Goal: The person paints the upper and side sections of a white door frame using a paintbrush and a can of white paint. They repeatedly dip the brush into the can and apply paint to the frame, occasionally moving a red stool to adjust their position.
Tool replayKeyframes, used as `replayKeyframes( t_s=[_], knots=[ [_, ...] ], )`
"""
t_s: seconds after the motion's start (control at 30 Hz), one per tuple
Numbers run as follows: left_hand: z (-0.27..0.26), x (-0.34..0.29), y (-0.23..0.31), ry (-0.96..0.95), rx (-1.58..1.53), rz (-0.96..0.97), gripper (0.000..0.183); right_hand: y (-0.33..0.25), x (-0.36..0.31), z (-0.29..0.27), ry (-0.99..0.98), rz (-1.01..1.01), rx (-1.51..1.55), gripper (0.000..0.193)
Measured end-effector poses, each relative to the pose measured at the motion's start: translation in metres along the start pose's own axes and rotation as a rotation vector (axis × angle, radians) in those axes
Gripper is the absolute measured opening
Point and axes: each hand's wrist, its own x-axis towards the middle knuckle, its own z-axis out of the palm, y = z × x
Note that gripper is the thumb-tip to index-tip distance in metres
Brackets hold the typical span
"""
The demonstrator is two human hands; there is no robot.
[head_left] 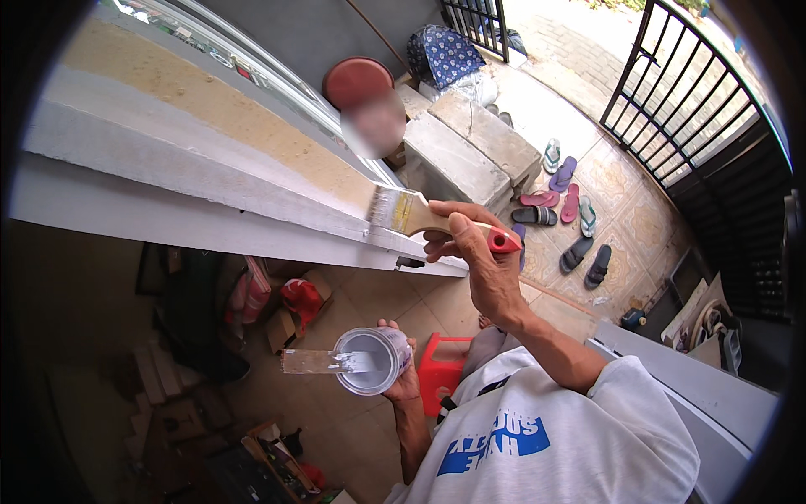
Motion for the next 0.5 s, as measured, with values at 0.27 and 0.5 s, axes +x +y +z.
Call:
replayKeyframes(
  t_s=[0.27,0.5],
  knots=[
    [0.001,0.000,-0.003,0.007,-0.010,0.015,0.071,0.038,0.015,-0.016,-0.150,0.010,0.262,0.042],
    [0.005,-0.002,0.000,0.040,-0.021,0.038,0.073,0.054,0.002,-0.051,-0.007,0.073,-0.021,0.036]
  ],
)
